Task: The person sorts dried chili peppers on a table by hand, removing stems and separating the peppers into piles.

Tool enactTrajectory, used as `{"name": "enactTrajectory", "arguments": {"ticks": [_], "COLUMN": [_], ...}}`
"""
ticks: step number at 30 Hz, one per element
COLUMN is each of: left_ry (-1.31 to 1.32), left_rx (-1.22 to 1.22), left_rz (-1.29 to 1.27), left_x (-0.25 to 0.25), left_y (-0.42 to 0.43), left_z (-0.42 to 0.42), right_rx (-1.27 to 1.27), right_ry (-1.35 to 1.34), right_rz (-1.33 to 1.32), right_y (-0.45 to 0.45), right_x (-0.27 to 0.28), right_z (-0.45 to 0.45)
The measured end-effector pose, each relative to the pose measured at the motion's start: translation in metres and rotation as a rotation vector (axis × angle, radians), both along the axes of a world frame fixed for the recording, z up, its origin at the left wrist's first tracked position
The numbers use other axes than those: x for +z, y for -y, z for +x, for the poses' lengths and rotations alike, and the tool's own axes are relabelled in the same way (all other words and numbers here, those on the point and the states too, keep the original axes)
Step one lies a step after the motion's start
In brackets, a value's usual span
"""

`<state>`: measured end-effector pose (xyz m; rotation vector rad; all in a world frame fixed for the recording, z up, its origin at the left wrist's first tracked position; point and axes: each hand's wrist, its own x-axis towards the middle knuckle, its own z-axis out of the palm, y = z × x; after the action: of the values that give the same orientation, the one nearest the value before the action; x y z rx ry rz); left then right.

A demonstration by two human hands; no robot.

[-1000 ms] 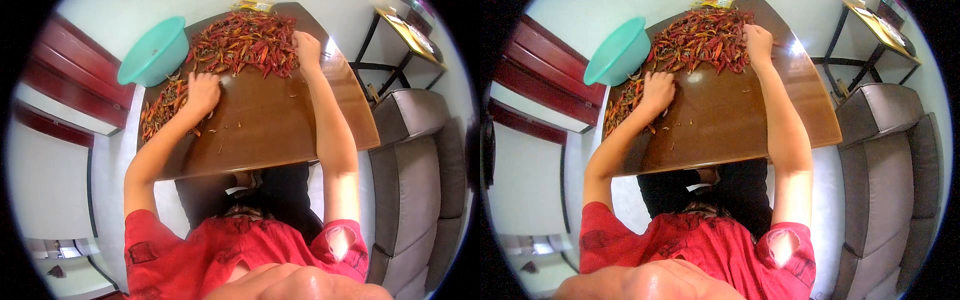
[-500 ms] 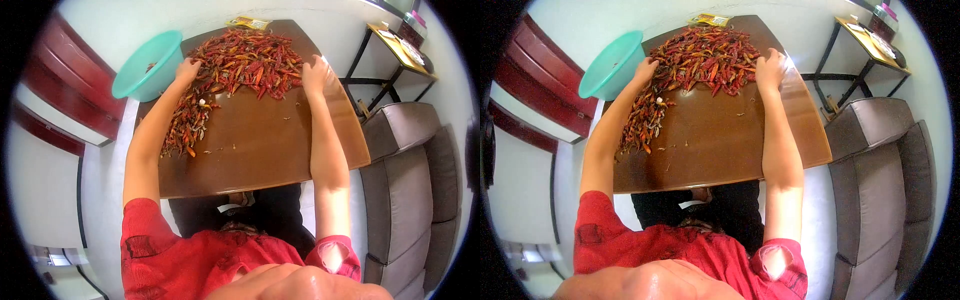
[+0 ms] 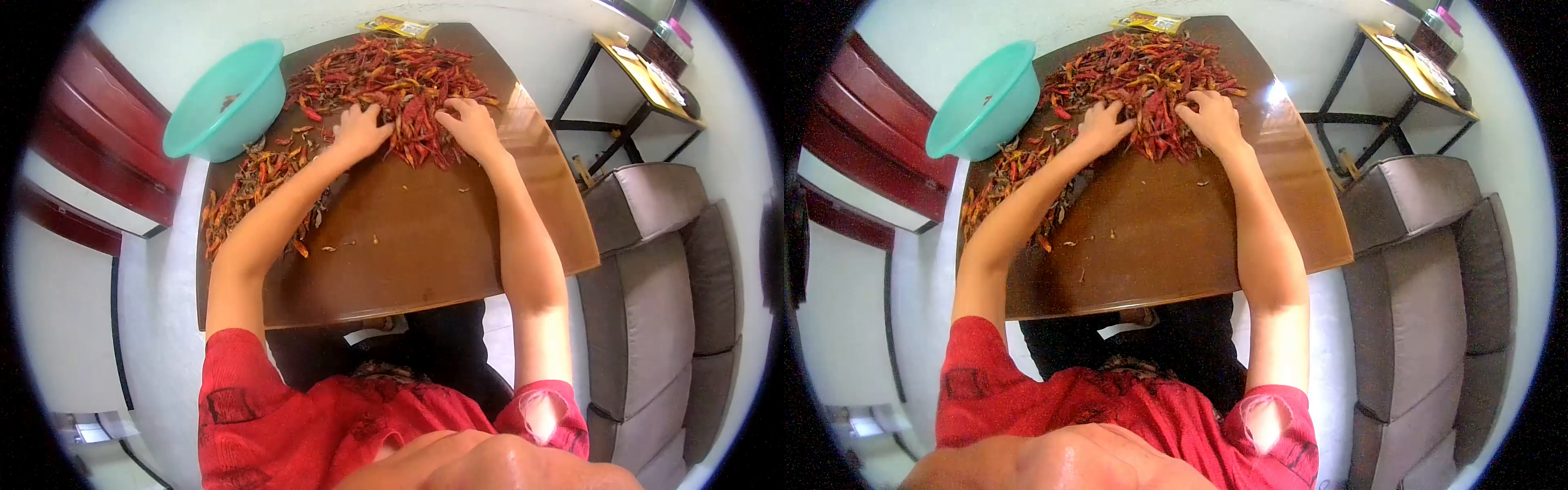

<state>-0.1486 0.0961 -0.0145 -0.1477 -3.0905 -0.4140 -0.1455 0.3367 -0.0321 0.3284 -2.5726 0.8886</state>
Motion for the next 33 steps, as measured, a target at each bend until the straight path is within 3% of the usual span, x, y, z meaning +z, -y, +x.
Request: {"name": "enactTrajectory", "arguments": {"ticks": [5, 9, 10, 11, 12, 15, 17, 18, 23, 25, 31, 33], "left_ry": [-0.006, 0.023, -0.213, -0.452, -0.489, -0.412, -0.335, -0.346, -0.427, -0.51, -0.448, -0.521], "left_rx": [-0.133, -0.238, -0.284, -0.329, -0.344, -0.607, -0.757, -0.808, -0.725, -0.559, -0.246, -0.238], "left_rz": [-0.016, -0.081, -0.134, -0.185, -0.162, 0.027, 0.106, 0.133, 0.097, -0.03, -0.368, -0.306], "left_x": [0.012, 0.024, 0.023, 0.023, 0.022, 0.027, 0.024, 0.019, -0.001, -0.004, 0.003, 0.011], "left_y": [0.001, 0.014, 0.016, 0.017, 0.016, 0.012, 0.012, 0.013, 0.034, 0.047, 0.08, 0.087], "left_z": [0.059, 0.099, 0.112, 0.124, 0.136, 0.171, 0.19, 0.194, 0.184, 0.175, 0.164, 0.162], "right_rx": [0.166, 0.21, 0.218, 0.217, 0.112, 0.007, -0.132, -0.173, -0.075, 0.007, 0.119, 0.252], "right_ry": [0.281, 0.282, 0.322, 0.326, 0.29, 0.179, -0.267, -0.246, 0.091, 0.339, 0.338, 0.389], "right_rz": [-0.265, -0.358, -0.486, -0.484, -0.376, -0.221, 0.043, 0.013, -0.029, 0.018, 0.136, -0.339], "right_y": [-0.003, -0.013, -0.013, -0.013, -0.014, -0.015, -0.011, -0.004, 0.021, 0.04, 0.055, 0.053], "right_x": [0.018, 0.012, 0.014, 0.018, 0.018, 0.009, 0.001, 0.014, 0.058, 0.072, 0.052, 0.053], "right_z": [0.004, -0.008, -0.004, -0.002, -0.002, -0.005, -0.009, 0.003, 0.035, 0.051, 0.05, 0.049]}}
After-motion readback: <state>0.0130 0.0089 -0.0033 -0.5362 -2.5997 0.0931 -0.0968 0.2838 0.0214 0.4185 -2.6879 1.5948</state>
